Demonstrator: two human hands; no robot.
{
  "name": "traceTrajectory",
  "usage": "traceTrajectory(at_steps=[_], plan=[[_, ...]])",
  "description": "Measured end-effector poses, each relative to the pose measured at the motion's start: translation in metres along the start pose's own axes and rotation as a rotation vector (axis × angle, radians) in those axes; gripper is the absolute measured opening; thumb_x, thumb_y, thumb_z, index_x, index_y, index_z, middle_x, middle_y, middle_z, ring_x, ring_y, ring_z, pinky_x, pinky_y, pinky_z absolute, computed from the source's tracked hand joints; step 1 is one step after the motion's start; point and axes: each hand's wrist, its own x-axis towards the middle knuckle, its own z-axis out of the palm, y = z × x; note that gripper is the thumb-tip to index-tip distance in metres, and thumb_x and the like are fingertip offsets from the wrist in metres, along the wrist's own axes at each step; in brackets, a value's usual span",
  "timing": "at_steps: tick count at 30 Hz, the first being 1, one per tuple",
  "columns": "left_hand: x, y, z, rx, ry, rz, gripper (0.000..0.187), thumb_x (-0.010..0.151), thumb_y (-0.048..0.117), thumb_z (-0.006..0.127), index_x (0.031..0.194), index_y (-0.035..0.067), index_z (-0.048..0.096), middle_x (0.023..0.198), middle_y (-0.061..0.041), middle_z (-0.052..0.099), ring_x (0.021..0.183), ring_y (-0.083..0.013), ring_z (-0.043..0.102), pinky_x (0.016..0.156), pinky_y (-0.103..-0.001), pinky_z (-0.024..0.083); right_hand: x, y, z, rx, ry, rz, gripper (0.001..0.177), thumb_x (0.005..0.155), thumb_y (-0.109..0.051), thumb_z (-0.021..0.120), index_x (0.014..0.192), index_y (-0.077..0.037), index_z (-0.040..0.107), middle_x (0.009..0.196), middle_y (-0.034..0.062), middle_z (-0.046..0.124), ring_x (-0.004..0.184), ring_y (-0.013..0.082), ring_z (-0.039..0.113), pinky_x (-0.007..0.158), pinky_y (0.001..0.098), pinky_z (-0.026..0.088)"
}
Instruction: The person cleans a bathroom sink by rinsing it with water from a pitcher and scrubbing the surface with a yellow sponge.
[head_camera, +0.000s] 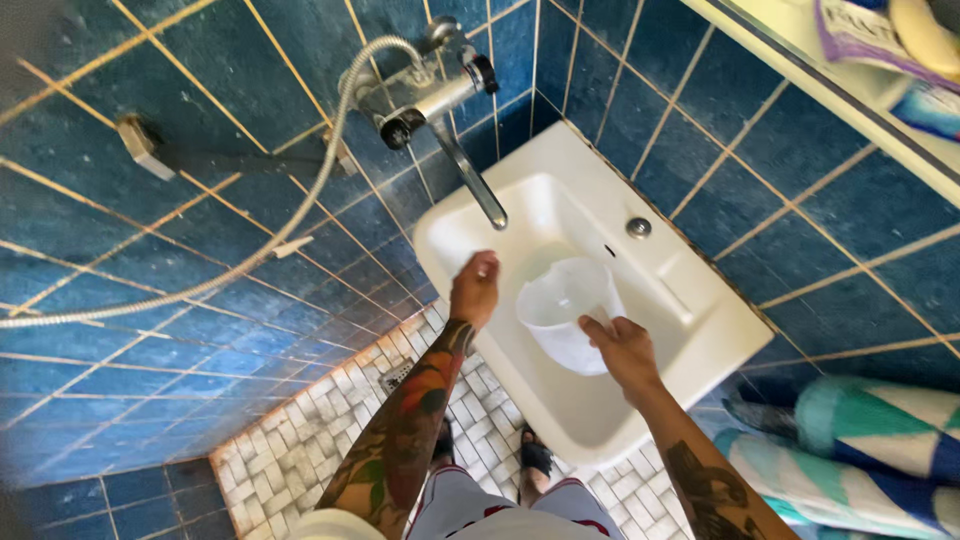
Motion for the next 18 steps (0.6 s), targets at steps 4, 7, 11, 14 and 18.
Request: traceTrajectory(at_steps=[4,7,11,14,18], plan=[[0.066,0.011,-0.021,-0.244,0.179,-0.099,0.027,0.107,0.031,0.058,0.118,0.008,0.067,0.101,-0.012,0.076,0.081,-0.0209,0.072,0.078,-0.033,0.057,0.02,-0.006,0.022,0.035,0.068,0.1,0.051,0.079,-0.045,0.084,0.091,0.004,0.074,0.087,0.013,0.075,0.08,0.0171,0.067,0.076,0.0317,0.052],[0.113,0.036,-0.042,-0.422,0.332,0.008,0.049,0.105,0.036,0.064,0.141,0.011,0.044,0.117,-0.01,0.066,0.087,-0.0196,0.067,0.071,-0.034,0.056,0.046,0.013,0.041,0.068,0.139,0.146,0.051,0.078,-0.041,0.085,0.096,0.006,0.076,0.088,0.014,0.074,0.08,0.0196,0.064,0.077,0.0332,0.051],[0.158,0.077,-0.077,-0.667,0.371,-0.097,0.084,0.092,0.036,0.071,0.155,0.018,0.02,0.118,-0.009,0.055,0.08,-0.0184,0.064,0.057,-0.031,0.053,0.079,0.065,0.061,0.192,0.184,0.195,0.046,0.077,-0.035,0.081,0.102,0.004,0.077,0.091,0.0125,0.073,0.084,0.0212,0.062,0.077,0.0386,0.048],[0.181,0.094,-0.093,-0.789,0.351,-0.131,0.093,0.088,0.026,0.078,0.156,0.016,0.015,0.119,-0.01,0.057,0.081,-0.0152,0.064,0.058,-0.03,0.054,0.09,0.083,0.066,-0.005,0.219,0.37,0.05,0.082,-0.037,0.075,0.114,0.001,0.076,0.111,0.0175,0.076,0.101,0.0255,0.066,0.092,0.0395,0.05],[0.19,0.083,-0.09,-0.873,0.295,-0.072,0.094,0.09,0.016,0.075,0.161,0.013,0.014,0.112,-0.019,0.061,0.072,-0.0176,0.058,0.056,-0.03,0.05,0.065,0.05,0.083,-0.607,0.623,0.163,0.073,0.075,-0.035,0.083,0.134,-0.001,0.056,0.138,0.0284,0.05,0.124,0.0443,0.052,0.098,0.0516,0.045]])
